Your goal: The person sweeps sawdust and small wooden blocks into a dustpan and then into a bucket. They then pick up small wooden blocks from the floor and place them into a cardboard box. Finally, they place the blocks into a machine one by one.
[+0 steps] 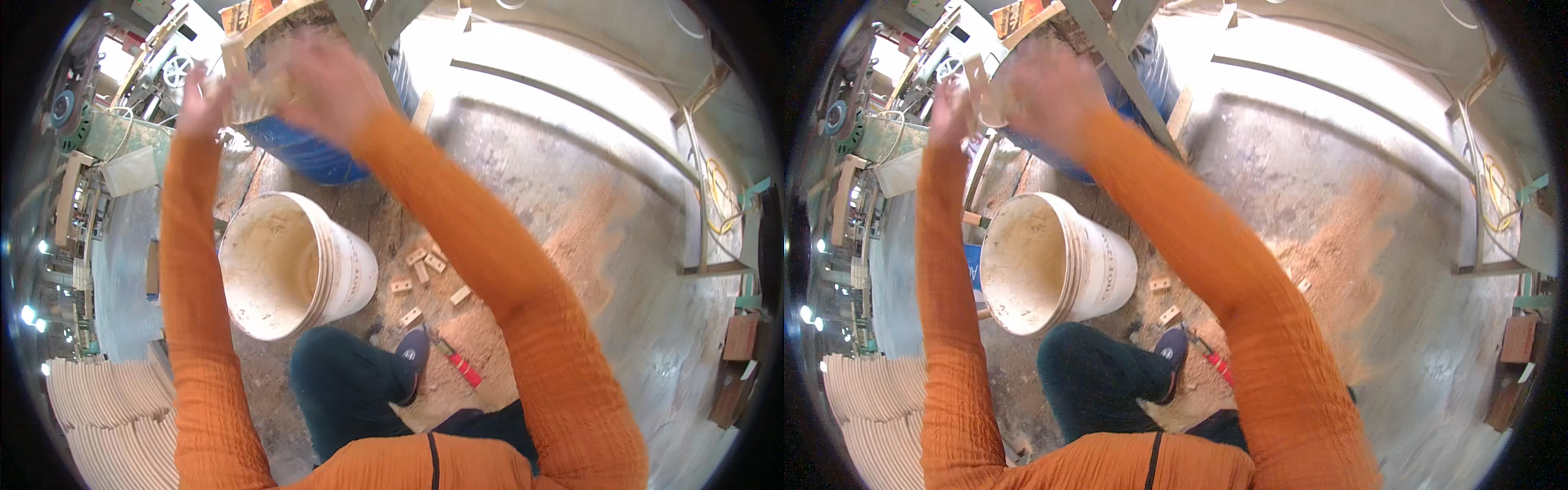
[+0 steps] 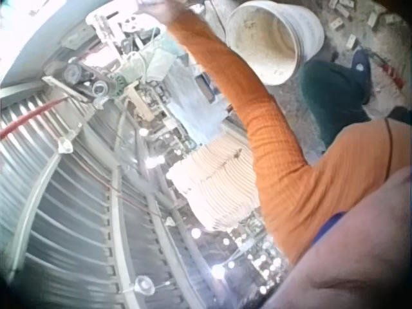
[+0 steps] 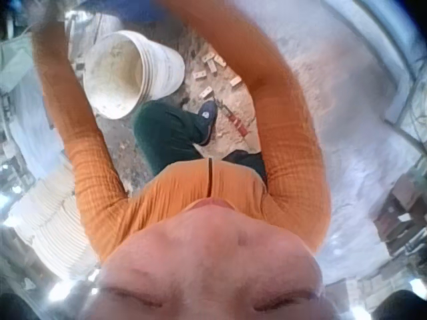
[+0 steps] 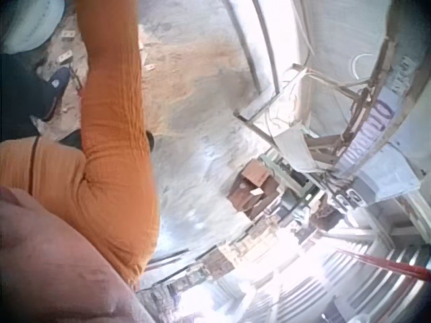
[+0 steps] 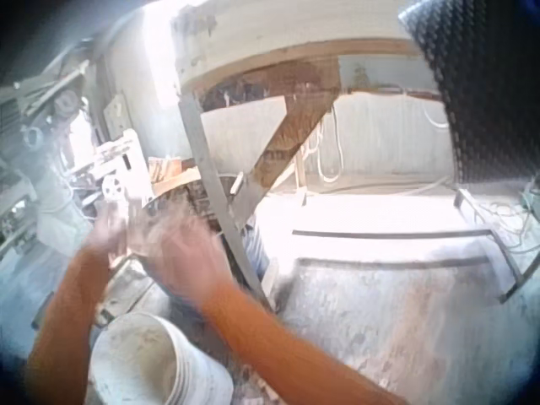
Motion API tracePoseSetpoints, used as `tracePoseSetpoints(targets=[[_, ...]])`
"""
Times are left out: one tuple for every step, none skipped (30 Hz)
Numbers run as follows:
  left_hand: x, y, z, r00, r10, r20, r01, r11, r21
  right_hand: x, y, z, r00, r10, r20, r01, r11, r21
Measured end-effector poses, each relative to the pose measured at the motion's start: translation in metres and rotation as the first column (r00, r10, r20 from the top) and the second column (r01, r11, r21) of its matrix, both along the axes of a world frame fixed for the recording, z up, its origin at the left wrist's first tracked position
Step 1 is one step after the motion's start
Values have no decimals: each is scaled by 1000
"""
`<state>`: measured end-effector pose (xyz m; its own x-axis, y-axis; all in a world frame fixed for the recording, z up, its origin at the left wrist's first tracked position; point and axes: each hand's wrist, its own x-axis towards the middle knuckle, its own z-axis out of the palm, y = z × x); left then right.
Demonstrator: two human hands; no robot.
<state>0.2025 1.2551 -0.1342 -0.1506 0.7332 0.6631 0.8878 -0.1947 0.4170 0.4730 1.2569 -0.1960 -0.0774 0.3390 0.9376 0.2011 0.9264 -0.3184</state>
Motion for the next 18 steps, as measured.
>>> tracePoseSetpoints(targets=[[18,32,0,985,-6,171,0,999,37,2,31,8,978,-206,-13,203,973,-106],[11,27,14,954,75,292,-96,994,57,4,32,16,991,-126,-42,115,972,-203],[6,23,28,901,138,412,-186,979,78,8,35,14,996,-53,-69,31,956,-293],[42,39,-5,800,8,600,-131,978,161,27,61,-20,996,-71,-53,52,954,-295],[58,35,-18,697,-82,713,-159,951,265,44,67,-46,995,-28,-100,-1,960,-280],[40,18,-37,803,-115,584,-80,951,298,52,46,-80,999,-13,-31,-1,912,-410],[36,5,-67,896,-274,348,123,909,399,74,23,-118,999,0,44,23,861,-509],[48,7,-102,861,-493,127,395,804,444,110,15,-166,969,64,238,123,711,-692],[75,6,-142,903,-405,142,387,911,141,138,-5,-209,956,34,290,237,491,-838],[140,6,-184,927,-365,-82,356,929,-101,193,-23,-273,920,-35,390,364,442,-820],[177,0,-218,901,-409,145,434,836,-337,227,-47,-317,854,9,520,477,384,-791],[182,-8,-258,860,-510,12,435,720,-540,231,-72,-348,823,51,566,521,333,-786],[189,-18,-291,739,-670,-65,414,528,-742,246,-93,-375,793,126,596,545,289,-787],[200,-26,-317,682,-718,-139,284,435,-854,262,-106,-396,686,174,707,649,294,-702],[212,-35,-343,603,-771,-207,121,345,-931,267,-112,-409,684,140,716,657,311,-687],[216,-41,-369,616,-762,-199,65,300,-952,268,-114,-418,683,102,723,660,338,-671],[219,-46,-395,627,-754,-195,7,255,-967,265,-114,-426,685,61,726,662,365,-655],[223,-50,-414,637,-748,-188,-54,200,-978,254,-110,-427,631,95,770,686,396,-611]])
